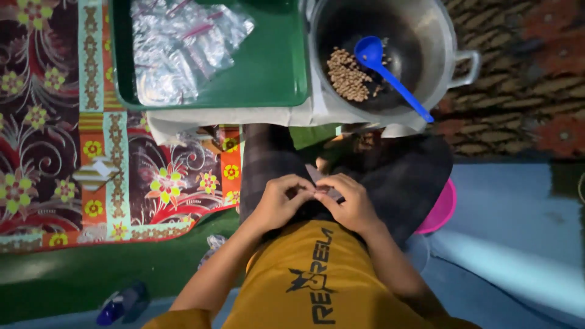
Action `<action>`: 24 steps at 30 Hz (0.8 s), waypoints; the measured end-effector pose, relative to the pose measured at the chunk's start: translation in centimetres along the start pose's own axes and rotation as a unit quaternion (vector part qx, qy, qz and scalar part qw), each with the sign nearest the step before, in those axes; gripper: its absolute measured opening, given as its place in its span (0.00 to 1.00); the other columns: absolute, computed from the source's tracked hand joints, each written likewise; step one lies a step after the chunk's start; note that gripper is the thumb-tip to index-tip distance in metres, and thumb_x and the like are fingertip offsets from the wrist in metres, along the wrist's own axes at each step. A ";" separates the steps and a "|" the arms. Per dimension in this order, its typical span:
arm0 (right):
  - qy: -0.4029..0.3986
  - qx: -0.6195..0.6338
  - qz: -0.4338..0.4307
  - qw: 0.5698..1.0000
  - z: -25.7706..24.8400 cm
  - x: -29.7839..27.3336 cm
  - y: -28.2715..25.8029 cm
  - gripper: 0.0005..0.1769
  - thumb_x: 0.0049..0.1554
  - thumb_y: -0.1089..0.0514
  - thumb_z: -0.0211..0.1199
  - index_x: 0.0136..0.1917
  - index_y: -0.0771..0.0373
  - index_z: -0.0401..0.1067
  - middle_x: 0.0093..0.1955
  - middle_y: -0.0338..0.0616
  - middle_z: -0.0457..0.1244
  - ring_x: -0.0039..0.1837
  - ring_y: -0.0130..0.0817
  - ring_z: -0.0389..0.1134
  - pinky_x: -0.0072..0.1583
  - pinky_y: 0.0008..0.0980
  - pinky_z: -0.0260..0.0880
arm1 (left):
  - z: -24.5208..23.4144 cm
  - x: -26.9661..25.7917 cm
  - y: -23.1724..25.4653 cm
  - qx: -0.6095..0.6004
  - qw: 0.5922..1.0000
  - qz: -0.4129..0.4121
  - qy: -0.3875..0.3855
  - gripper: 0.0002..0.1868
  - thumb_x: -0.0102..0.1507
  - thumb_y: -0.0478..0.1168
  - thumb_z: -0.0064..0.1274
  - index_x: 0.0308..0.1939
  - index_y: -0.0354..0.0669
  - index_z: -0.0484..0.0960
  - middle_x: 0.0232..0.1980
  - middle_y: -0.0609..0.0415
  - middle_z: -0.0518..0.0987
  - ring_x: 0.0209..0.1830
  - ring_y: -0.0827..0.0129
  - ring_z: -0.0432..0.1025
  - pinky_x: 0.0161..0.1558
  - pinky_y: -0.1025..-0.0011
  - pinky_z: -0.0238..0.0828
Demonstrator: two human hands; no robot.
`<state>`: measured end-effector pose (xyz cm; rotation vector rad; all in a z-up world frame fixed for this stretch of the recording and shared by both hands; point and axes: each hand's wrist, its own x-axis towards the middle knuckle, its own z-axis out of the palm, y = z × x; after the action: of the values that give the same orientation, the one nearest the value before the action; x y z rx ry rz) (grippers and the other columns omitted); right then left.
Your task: Packaging roasted peanuts from a large pot into small plastic bags using a spoon and hands.
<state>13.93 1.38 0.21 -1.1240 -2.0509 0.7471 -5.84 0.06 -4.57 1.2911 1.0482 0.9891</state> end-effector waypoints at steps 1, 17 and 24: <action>0.017 0.006 0.002 1.000 -0.1 -0.2 -0.1 0.02 0.57 0.65 0.69 0.42 0.62 0.77 0.38 0.43 0.69 0.42 0.45 0.72 0.45 0.40 0.74 | 0.1 0.2 0.0 -0.023 0.999 -0.019 -0.025 0.03 0.62 0.34 0.64 0.39 0.41 0.88 0.28 0.49 0.81 0.29 0.66 0.76 0.34 0.69 0.75; 0.190 -0.042 -0.007 0.981 -5.3 -6.0 0.1 0.06 0.56 0.62 0.72 0.38 0.63 0.77 0.34 0.40 0.70 0.35 0.39 0.72 0.41 0.33 0.73 | 9.0 17.9 -1.4 0.380 0.888 -0.076 -0.248 0.60 0.60 0.81 0.41 0.75 0.33 0.60 0.73 0.25 0.66 0.75 0.34 0.61 0.77 0.42 0.49; 0.213 0.010 -0.004 0.977 -6.2 -8.3 -0.1 0.04 0.55 0.67 0.71 0.38 0.68 0.78 0.32 0.45 0.69 0.34 0.40 0.71 0.39 0.34 0.72 | 7.4 14.7 1.8 0.252 0.958 0.141 0.001 0.30 0.69 0.60 0.37 0.27 0.44 0.81 0.24 0.53 0.76 0.28 0.61 0.76 0.36 0.79 0.61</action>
<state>22.07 -4.85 1.72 -1.1495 -1.6812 0.4697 5.01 12.52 -3.43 1.8989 1.1841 0.9629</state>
